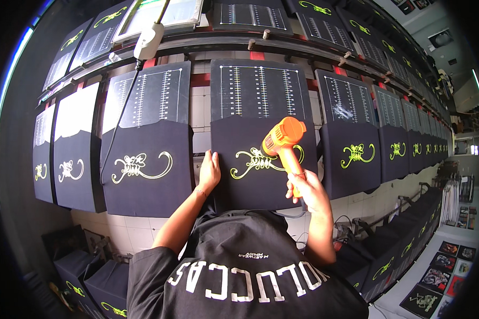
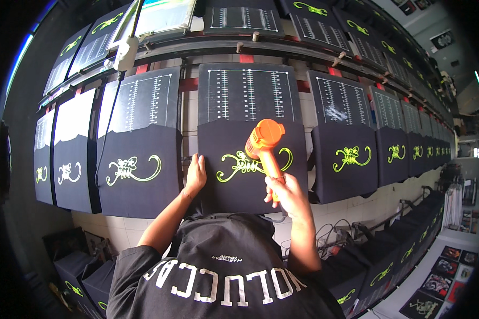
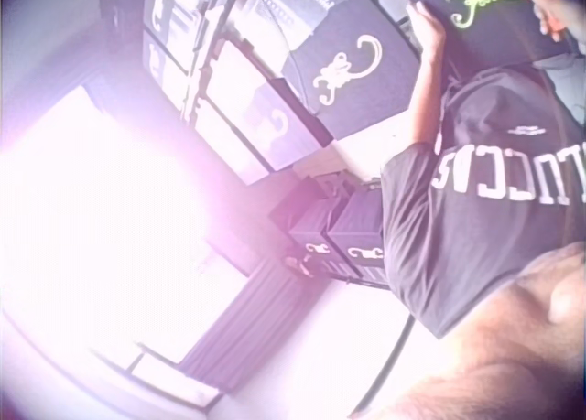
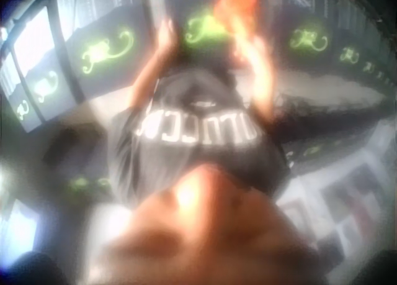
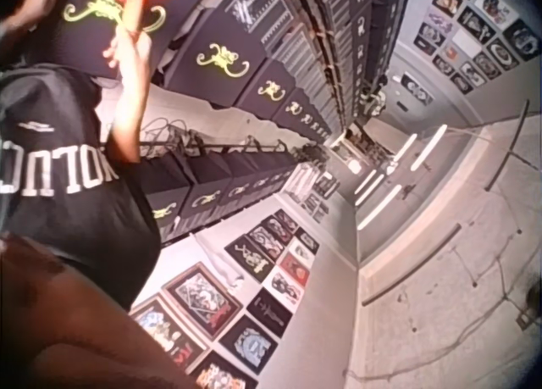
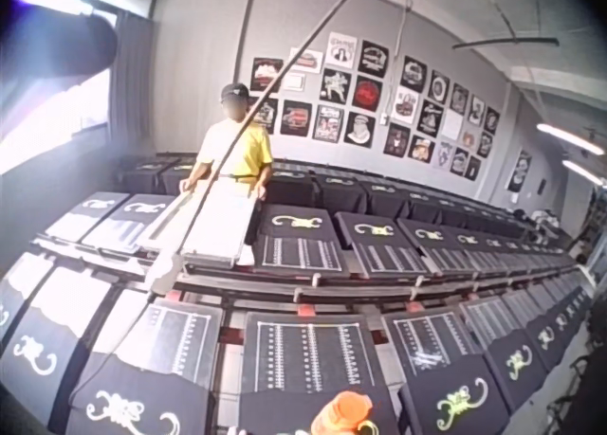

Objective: The person uses a heat gun to dry the ink on a series of black shirts mounted on printing boards, moving between different stations on a large multi-tiered rack.

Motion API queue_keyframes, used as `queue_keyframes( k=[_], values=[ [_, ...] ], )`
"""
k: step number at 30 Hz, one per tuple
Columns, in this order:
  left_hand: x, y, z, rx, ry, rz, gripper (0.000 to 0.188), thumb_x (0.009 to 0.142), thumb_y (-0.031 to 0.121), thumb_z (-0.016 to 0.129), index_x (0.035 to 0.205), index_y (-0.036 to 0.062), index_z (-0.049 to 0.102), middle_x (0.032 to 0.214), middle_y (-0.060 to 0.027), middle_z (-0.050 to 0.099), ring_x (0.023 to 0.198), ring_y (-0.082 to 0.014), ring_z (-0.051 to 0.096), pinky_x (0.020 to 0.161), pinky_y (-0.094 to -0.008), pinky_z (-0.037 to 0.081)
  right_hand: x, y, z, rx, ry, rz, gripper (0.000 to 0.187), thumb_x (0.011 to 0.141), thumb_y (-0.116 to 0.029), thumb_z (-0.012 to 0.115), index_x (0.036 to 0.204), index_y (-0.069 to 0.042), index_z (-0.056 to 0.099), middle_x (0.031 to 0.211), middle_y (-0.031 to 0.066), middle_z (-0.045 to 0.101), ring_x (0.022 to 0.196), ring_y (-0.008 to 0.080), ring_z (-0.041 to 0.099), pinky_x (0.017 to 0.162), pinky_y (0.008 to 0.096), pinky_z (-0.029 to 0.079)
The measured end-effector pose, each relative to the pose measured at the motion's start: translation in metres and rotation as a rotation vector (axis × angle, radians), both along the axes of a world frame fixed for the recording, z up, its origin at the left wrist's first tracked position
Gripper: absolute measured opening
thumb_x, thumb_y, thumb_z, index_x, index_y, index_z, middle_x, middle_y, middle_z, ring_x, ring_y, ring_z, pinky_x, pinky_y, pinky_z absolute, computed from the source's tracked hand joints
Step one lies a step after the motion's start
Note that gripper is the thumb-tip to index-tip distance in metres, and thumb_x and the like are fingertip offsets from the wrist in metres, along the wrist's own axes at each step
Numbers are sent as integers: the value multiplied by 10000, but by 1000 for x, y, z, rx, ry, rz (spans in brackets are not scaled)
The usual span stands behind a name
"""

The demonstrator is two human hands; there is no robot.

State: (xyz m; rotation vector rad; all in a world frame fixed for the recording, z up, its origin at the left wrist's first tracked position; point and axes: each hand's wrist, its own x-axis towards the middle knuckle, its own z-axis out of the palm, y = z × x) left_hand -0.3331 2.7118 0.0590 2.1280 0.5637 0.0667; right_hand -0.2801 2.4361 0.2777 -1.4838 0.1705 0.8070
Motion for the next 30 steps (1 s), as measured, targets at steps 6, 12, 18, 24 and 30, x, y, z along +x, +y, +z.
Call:
queue_keyframes(
  k=[6, 12, 18, 24, 30],
  values=[
    [-12, -3, 15, -123, 94, 5, 542, 1048, 349, 342, 1295, -119, 456, 1250, -357, 533, 1201, -484, 493, 1015, -444, 413, -1, 17, -3, 5, -22, 94, 251, 946, -253, 619, 992, -15, 554, 748, 24, 587, 601, 109, 622, 460, 228, 468],
    [-12, -4, 18, -126, 66, 14, 480, 1049, 333, 345, 1222, -96, 473, 1187, -346, 545, 1134, -497, 505, 958, -461, 420, 1, 32, -1, -18, -41, 169, 253, 943, -253, 617, 1001, -15, 551, 759, 24, 589, 606, 109, 619, 464, 225, 465],
    [-15, -8, 5, -62, -89, 51, 357, 1050, 286, 356, 1078, -46, 487, 1014, -320, 572, 964, -519, 530, 830, -498, 440, -8, 8, 1, -139, -70, 26, 274, 946, -271, 627, 982, -11, 548, 745, 26, 580, 595, 101, 619, 453, 216, 464],
    [-12, -7, 15, -99, -6, 36, 396, 1049, 306, 355, 1128, -68, 462, 1088, -329, 543, 1041, -503, 504, 895, -482, 413, -15, -7, 0, -33, 2, 60, 265, 958, -262, 591, 1036, -16, 535, 775, 38, 589, 602, 120, 613, 465, 233, 469],
    [-13, -4, 13, -151, 58, 19, 491, 1051, 332, 346, 1225, -106, 487, 1187, -357, 550, 1136, -501, 511, 957, -458, 427, -31, -10, 1, -103, -22, 36, 252, 956, -247, 586, 1035, -12, 539, 776, 43, 593, 601, 122, 614, 469, 230, 468]
  ],
)
